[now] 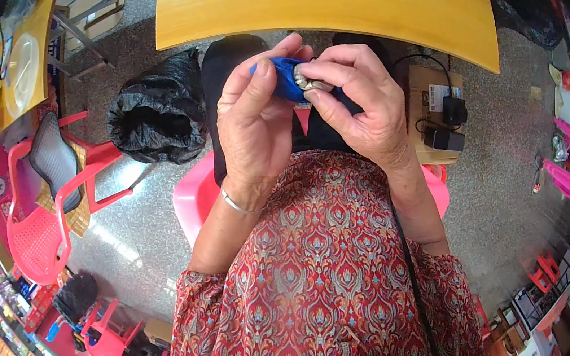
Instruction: The person sits at a table and wraps small, irregular objects in clear plastic bags. They pick up a blue cloth, place an object inside, and fold the cloth around it. The person then places the wrapped item into a clear plastic bag and seals it. This process is repeated with multiple items throughout the video.
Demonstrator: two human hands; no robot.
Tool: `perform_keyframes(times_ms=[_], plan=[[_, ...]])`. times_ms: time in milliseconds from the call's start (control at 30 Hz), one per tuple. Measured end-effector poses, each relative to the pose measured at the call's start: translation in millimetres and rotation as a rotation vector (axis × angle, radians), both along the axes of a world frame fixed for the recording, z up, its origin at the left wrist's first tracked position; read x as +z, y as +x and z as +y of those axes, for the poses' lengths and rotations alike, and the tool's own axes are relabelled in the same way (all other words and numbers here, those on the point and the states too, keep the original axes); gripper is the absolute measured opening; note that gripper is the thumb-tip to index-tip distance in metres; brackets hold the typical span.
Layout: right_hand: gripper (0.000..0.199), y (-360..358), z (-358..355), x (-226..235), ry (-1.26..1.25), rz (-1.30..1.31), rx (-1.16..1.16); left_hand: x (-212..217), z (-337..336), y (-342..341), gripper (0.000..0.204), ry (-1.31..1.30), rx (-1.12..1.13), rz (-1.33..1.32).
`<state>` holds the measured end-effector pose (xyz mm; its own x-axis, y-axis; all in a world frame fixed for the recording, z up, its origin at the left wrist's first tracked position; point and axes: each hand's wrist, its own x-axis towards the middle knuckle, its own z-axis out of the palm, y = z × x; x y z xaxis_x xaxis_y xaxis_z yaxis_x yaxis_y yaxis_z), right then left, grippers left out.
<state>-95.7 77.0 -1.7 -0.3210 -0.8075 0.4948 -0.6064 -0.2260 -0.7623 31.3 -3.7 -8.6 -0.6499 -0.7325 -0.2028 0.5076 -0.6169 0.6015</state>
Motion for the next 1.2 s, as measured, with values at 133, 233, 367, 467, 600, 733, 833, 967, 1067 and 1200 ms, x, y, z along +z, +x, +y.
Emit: perform_keyframes(times_ms=[133,233,367,467,600,733,833,967,1067,1200], plan=[[0.025,-1,2,-1,0.018,0.03,0.043,0,-1,0,0.03,0.039,0.015,-0.016],[0.023,-1,1,-3,0.042,0.024,0.069,-1,2,0,0.03,-0.047,0.05,-0.066],[0.021,-5,4,-7,0.095,-0.006,0.013,-2,11,-3,0.036,-0.282,0.019,-0.125],[0.022,-8,5,-14,0.137,-0.125,0.0,7,13,-12,0.046,-0.179,0.045,-0.089],[0.024,-8,6,-22,0.132,-0.268,0.092,-2,6,-9,0.053,-0.008,-0.023,-0.039],[0.026,-8,3,-23,0.147,-0.384,0.131,-6,10,-8,0.05,0.029,-0.078,-0.099],[0.027,-12,5,-24,0.163,-0.404,0.176,-6,4,-7,0.051,-0.006,-0.11,-0.112],[0.028,-24,5,-19,0.257,-0.33,0.238,-10,2,-10,0.043,0.053,-0.1,-0.04],[0.026,-31,2,-20,0.289,-0.303,0.248,-6,3,-10,0.042,0.09,-0.142,-0.058],[0.023,-28,-1,-28,0.275,-0.52,0.208,-3,-1,-7,0.047,-0.065,-0.173,-0.096]])
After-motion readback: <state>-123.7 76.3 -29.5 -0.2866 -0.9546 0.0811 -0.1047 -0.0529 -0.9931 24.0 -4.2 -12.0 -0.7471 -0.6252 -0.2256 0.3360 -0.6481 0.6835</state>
